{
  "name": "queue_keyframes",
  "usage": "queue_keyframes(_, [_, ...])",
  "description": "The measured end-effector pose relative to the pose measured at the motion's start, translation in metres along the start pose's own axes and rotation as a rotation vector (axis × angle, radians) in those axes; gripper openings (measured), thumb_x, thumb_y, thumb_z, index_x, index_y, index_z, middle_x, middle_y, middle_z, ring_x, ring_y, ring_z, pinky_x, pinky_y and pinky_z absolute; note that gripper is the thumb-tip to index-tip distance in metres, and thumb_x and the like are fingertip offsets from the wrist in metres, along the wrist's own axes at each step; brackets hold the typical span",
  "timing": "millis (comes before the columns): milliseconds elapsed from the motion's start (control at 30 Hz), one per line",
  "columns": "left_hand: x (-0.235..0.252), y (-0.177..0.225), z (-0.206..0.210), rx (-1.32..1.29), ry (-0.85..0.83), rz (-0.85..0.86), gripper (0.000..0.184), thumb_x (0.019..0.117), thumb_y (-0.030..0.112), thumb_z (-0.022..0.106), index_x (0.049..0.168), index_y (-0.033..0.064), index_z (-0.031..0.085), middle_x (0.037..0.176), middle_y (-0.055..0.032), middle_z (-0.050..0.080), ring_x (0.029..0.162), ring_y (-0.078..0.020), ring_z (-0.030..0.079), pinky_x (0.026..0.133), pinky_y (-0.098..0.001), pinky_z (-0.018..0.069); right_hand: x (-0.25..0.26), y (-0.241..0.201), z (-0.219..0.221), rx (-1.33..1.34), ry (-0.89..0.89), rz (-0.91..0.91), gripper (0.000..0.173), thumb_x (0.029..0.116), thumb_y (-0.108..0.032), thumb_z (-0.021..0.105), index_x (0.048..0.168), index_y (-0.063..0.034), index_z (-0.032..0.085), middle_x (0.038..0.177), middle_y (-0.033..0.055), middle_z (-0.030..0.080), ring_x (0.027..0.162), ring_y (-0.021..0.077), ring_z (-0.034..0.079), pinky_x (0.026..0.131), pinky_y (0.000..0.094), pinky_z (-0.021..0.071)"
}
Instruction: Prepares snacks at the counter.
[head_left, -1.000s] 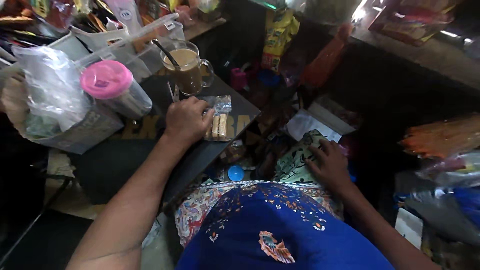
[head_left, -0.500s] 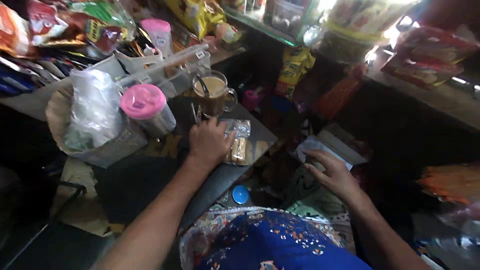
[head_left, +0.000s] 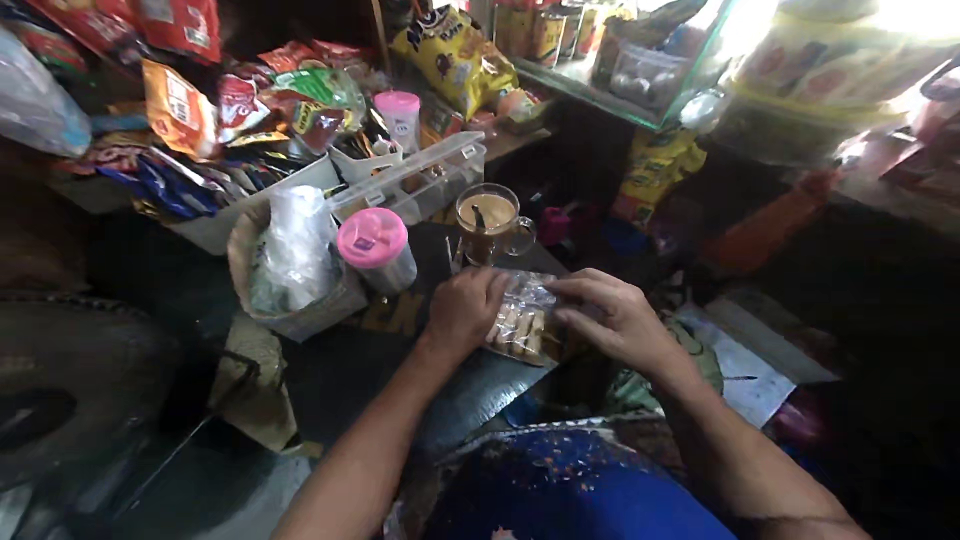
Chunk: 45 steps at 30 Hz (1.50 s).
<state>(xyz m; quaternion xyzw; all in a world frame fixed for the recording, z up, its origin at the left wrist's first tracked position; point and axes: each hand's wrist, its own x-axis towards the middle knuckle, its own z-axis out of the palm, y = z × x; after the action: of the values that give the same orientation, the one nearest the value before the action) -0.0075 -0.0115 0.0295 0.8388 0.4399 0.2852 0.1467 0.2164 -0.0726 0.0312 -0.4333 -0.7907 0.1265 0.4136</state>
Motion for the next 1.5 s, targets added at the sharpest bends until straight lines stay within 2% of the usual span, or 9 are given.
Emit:
queue_keyframes(133, [0.001,-0.004,-0.011,-0.04,0.015,-0.013,0.039,0.1089,0.025,0.045,0.113,-0.0033,0.071,0.106,-0.0209,0.071,0.102,-0.0337,0.07,0.092,-0.0523,0.0547,-0.007,-0.007,0.017,-0.087,-0.221,0.068,0.077,0.0822,-0.056,0.073,0.141,-0.0076,0.061,0.129,0.0205,0.063,0.117,0.0374,0.061,0.094,0.0562,0.0521])
queue_keyframes(267, [0.001,-0.002,-0.018,0.124,-0.061,-0.076,0.039,0.1064,0.034,0.051,0.111,0.0021,0.074,0.107,-0.0181,0.071,0.102,-0.0348,0.069,0.089,-0.0564,0.0537,-0.009,-0.002,0.037,-0.21,-0.241,0.056,0.072,0.0834,-0.048,0.076,0.142,-0.009,0.06,0.127,0.0212,0.065,0.115,0.0437,0.062,0.09,0.0626,0.0505])
queue_keyframes(500, [0.001,0.006,-0.018,0.115,-0.16,-0.086,0.046,0.1049,0.04,0.052,0.105,-0.0003,0.076,0.117,-0.0231,0.067,0.114,-0.0398,0.063,0.095,-0.0573,0.0494,-0.013,0.018,0.037,-0.213,0.025,-0.21,0.046,0.0871,-0.024,0.071,0.132,-0.0127,0.069,0.123,0.0165,0.068,0.121,0.0394,0.059,0.099,0.0532,0.0499])
queue_keyframes(600, [0.0,0.009,-0.019,-0.117,-0.166,-0.095,0.039,0.1065,0.032,0.051,0.112,-0.0001,0.074,0.118,-0.0187,0.068,0.113,-0.0302,0.065,0.098,-0.0485,0.0506,-0.013,0.027,0.036,-0.22,0.087,-0.304,0.03,0.1002,-0.02,0.06,0.129,-0.0212,0.068,0.126,0.0097,0.069,0.129,0.0321,0.056,0.109,0.0446,0.0447])
queue_keyframes(733, [0.003,0.018,-0.013,-0.518,-0.223,-0.262,0.031,0.1051,0.024,0.055,0.118,-0.0018,0.066,0.105,-0.0099,0.069,0.092,-0.0088,0.064,0.086,-0.028,0.0524,-0.012,0.036,0.034,-0.243,0.145,-0.373,0.028,0.1021,-0.013,0.057,0.125,-0.0238,0.069,0.13,0.0053,0.068,0.134,0.0281,0.053,0.114,0.0404,0.0394])
queue_keyframes(833, [0.004,0.017,-0.012,-0.704,-0.259,-0.321,0.033,0.1028,0.02,0.058,0.126,-0.0035,0.059,0.113,-0.0092,0.066,0.097,-0.0057,0.064,0.09,-0.0248,0.0529,-0.011,0.041,0.04,-0.244,0.217,-0.379,0.027,0.1029,-0.015,0.057,0.126,-0.0243,0.067,0.131,0.0042,0.065,0.135,0.025,0.05,0.116,0.0357,0.0366])
queue_keyframes(1000, [0.002,0.004,-0.011,-0.865,-0.356,-0.163,0.072,0.0896,0.009,0.071,0.15,-0.0043,0.035,0.133,-0.0123,0.06,0.116,-0.0072,0.062,0.101,-0.0245,0.0516,-0.008,0.038,0.048,-0.211,0.32,-0.315,0.024,0.102,-0.025,0.063,0.126,-0.0239,0.066,0.13,0.0041,0.061,0.134,0.0216,0.048,0.117,0.0317,0.0347])
queue_keyframes(1267, [0.002,0.001,-0.003,-0.903,-0.323,-0.21,0.061,0.0879,-0.004,0.068,0.143,-0.0063,0.043,0.122,-0.0121,0.065,0.105,-0.0057,0.066,0.095,-0.0231,0.0544,0.0,0.019,0.024,0.184,0.033,-0.207,0.045,0.1053,-0.034,0.054,0.142,-0.0078,0.052,0.122,0.0125,0.064,0.117,0.0133,0.059,0.103,0.0259,0.048])
queue_keyframes(1500, [0.001,0.004,-0.004,-0.849,-0.277,-0.182,0.049,0.0873,-0.002,0.069,0.134,-0.0062,0.054,0.125,-0.0128,0.065,0.109,-0.0071,0.065,0.096,-0.0235,0.0535,0.024,0.019,0.002,0.021,-0.058,-0.075,0.026,0.1025,-0.018,0.053,0.11,-0.005,0.075,0.105,0.0094,0.073,0.102,0.0155,0.068,0.093,0.0269,0.0547])
